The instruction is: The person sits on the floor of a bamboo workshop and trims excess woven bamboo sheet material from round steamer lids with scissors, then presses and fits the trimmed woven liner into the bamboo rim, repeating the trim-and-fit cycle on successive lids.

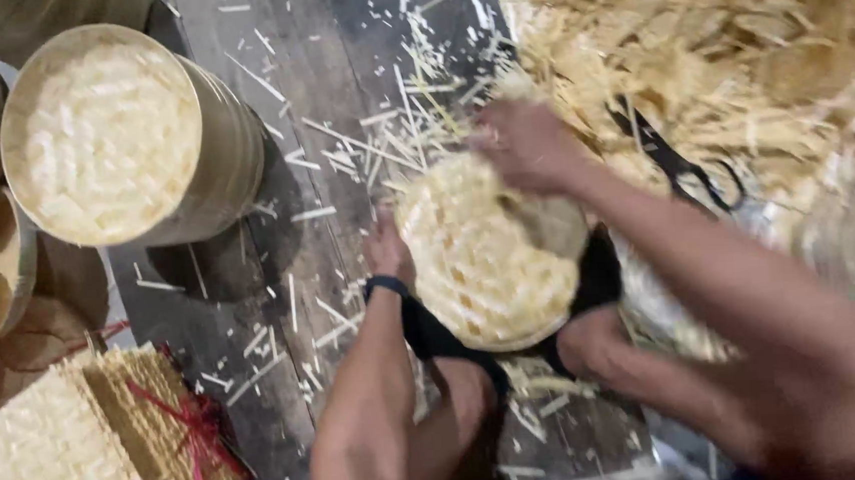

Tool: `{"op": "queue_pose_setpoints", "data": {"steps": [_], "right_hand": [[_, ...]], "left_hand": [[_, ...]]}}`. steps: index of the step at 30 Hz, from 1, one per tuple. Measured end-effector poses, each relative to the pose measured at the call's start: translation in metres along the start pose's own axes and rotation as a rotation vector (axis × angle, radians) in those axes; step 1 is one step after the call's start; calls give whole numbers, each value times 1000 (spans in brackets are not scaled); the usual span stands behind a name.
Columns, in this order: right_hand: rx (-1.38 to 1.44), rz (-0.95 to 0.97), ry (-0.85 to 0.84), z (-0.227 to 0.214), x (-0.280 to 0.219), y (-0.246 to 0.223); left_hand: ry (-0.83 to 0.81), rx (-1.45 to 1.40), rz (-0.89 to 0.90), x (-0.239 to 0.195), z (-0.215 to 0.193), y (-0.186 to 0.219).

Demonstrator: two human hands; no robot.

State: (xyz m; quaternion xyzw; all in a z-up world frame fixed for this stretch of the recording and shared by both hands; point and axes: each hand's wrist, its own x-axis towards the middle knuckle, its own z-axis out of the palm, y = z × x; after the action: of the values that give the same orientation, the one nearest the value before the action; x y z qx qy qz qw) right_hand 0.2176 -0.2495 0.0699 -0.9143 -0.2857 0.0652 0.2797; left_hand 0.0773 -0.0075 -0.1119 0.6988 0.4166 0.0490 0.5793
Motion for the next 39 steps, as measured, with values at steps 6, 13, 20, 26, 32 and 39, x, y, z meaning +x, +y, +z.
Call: {"op": "queue_pose_setpoints", "data": {"steps": [6, 13, 20, 26, 32, 39], "right_hand": [[-553, 231, -378, -228, -162, -1], [-109, 591, -577, -175, -248, 15], [447, 692, -153, 31, -203, 71], [1416, 1034, 294, 68, -155, 63], [1408, 683, 481, -41, -151, 22], [1603, 883, 152, 10, -187, 44]], "left_hand": [[273, 223, 159, -38, -55, 35], [134, 306, 106, -80, -103, 22], [-202, -375, -405, -62, -54, -18], [-77, -670, -503, -83, -40, 27], [-13, -829, 18, -114, -75, 127], [-386, -598, -549, -105, -66, 110]]}}
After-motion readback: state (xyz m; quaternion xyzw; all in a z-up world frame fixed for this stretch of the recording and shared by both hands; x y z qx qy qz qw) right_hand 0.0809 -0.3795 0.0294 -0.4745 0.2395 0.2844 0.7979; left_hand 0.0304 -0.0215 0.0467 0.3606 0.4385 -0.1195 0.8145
